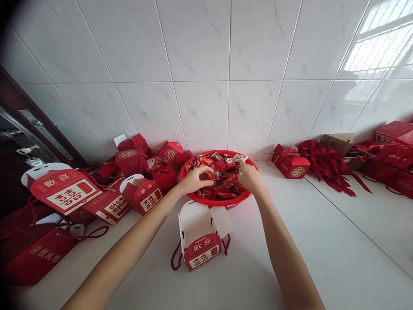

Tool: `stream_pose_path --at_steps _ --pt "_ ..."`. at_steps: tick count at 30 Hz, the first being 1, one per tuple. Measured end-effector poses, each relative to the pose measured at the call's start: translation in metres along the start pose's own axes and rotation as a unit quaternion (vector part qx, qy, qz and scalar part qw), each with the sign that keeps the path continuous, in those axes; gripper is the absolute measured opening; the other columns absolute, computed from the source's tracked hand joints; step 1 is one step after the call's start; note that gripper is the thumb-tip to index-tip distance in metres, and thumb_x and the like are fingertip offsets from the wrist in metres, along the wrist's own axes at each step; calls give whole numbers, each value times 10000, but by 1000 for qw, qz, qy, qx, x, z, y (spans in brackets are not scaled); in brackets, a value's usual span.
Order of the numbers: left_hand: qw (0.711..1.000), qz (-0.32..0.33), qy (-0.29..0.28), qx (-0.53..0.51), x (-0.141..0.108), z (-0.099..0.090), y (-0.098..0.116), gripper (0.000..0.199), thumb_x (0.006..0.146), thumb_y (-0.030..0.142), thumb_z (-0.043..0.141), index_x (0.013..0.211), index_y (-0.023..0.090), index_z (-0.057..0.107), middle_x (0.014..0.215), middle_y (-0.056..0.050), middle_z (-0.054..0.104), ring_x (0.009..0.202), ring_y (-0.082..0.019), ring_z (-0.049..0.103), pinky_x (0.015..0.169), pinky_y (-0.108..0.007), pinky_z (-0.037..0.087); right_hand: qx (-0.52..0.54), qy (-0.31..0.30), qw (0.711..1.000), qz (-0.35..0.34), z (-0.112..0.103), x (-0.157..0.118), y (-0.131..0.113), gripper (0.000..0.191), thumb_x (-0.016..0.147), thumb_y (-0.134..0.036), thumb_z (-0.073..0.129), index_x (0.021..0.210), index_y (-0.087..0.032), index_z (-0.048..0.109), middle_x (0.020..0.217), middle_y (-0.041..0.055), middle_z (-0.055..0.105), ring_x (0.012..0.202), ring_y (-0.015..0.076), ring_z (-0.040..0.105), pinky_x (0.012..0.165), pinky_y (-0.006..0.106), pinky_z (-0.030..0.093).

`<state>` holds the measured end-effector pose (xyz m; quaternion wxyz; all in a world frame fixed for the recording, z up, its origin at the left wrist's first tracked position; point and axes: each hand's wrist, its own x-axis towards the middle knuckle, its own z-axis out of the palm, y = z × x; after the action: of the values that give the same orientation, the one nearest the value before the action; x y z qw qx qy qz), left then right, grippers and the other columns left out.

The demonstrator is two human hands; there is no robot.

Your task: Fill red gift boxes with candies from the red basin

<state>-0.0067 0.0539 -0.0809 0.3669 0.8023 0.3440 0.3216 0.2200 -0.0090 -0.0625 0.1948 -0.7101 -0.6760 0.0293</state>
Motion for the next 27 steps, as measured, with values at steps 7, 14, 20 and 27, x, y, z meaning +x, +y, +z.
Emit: stream_pose_path --at_steps 7,14,20,27 --pt "998 14 42 -47 -2 1 -7 347 689 130 738 1030 183 703 1116 -64 724 1014 -220 673 958 -375 517 87 35 994 53 21 10 7 626 759 -87 527 1382 -142 497 1046 129 726 965 297 662 780 350 482" --pt "989 12 76 -125 -3 -2 -12 429 735 189 710 1162 184 668 1238 -99 696 994 -224 703 919 -384 561 108 25 991 79 26 17 11 539 745 -159 617 1282 -176 593 923 72 741 898 278 685 732 329 504" --pt "982 5 95 -161 -4 -3 -14 435 725 233 726 1153 180 669 1257 -104 699 1076 -253 691 955 -410 550 106 31 991 81 30 15 7 591 688 -108 612 1278 -149 621 1083 136 734 997 329 666 748 350 489" --pt "978 -6 106 -179 -3 -3 -14 351 701 245 739 1046 182 723 1142 -70 742 999 -227 700 939 -402 549 144 109 978 106 18 15 5 252 765 -256 645 987 -168 726 874 93 741 838 283 669 731 353 490"
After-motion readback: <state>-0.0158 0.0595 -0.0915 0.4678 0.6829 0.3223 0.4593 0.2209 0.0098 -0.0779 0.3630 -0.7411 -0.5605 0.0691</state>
